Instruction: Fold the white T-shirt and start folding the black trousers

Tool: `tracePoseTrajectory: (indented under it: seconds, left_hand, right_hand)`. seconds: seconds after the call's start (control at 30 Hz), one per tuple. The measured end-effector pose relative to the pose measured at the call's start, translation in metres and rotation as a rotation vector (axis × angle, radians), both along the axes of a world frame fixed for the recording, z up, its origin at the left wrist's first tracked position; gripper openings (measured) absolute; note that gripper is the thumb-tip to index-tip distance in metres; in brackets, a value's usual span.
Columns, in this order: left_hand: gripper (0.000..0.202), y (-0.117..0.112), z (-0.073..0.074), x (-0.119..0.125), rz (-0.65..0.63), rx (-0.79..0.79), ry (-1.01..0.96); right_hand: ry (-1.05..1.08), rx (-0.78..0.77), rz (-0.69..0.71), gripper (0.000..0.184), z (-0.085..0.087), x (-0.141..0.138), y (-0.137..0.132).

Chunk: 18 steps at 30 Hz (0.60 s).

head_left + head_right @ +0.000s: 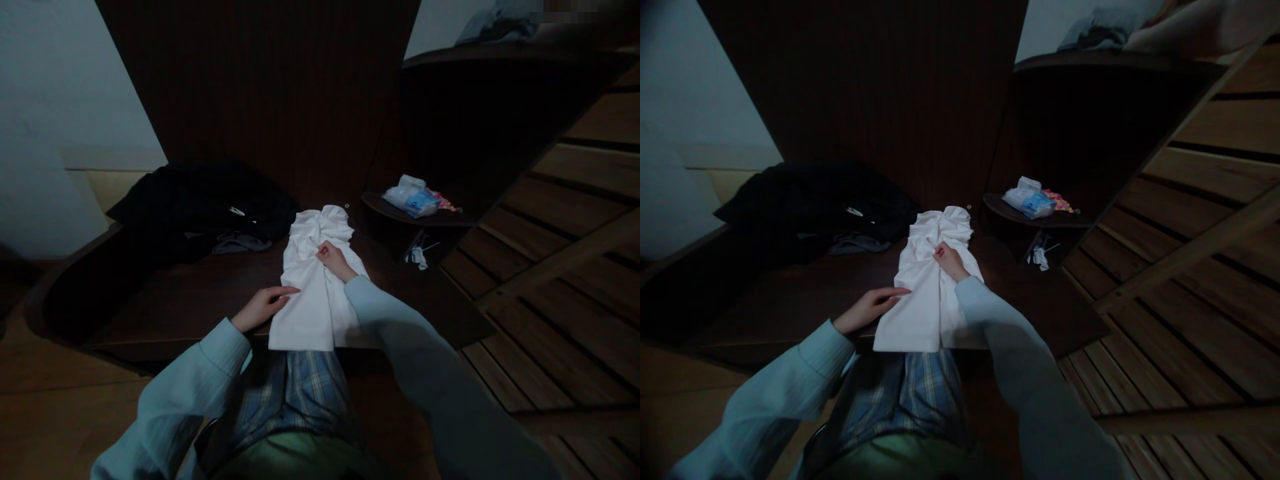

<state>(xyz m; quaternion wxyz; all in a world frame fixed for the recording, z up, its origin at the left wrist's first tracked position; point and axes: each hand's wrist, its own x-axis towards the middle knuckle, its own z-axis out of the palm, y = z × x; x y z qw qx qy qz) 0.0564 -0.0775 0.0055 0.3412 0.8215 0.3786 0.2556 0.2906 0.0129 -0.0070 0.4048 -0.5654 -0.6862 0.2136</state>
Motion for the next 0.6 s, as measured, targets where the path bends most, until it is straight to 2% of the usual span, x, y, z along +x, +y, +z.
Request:
tracePoseTrajectory:
  seconds: [0.2, 0.33, 0.4, 0.47, 0.53, 0.6]
  left_hand:
    - [0.030, 0.049, -0.008, -0.005, 0.184, 0.127, 0.071]
    - [0.031, 0.057, -0.011, -0.007, 0.150, 0.165, 0.048]
    - [0.032, 0.053, -0.010, -0.010, 0.137, 0.202, 0.054]
    - [0.035, 0.045, -0.006, -0.013, 0.162, 0.254, 0.062]
    - [0.040, 0.034, 0.000, -0.017, 0.175, 0.293, 0.050]
    - [0.044, 0.019, 0.005, -0.022, 0.121, 0.308, 0.044]
  right_hand:
    - [-0.057, 0.008, -0.150, 0.009, 0.002, -0.001, 0.029]
    - [-0.162, -0.041, -0.179, 0.006, 0.011, -0.002, 0.026]
    - [-0.284, -0.038, -0.146, 0.013, 0.017, -0.002, 0.011]
    - [-0.412, 0.035, -0.075, 0.019, 0.023, -0.002, -0.013]
    - [-0.446, 0.138, 0.069, 0.020, 0.027, -0.002, -0.046]
    - [-0.389, 0.186, 0.243, 0.017, 0.028, -0.003, -0.082]
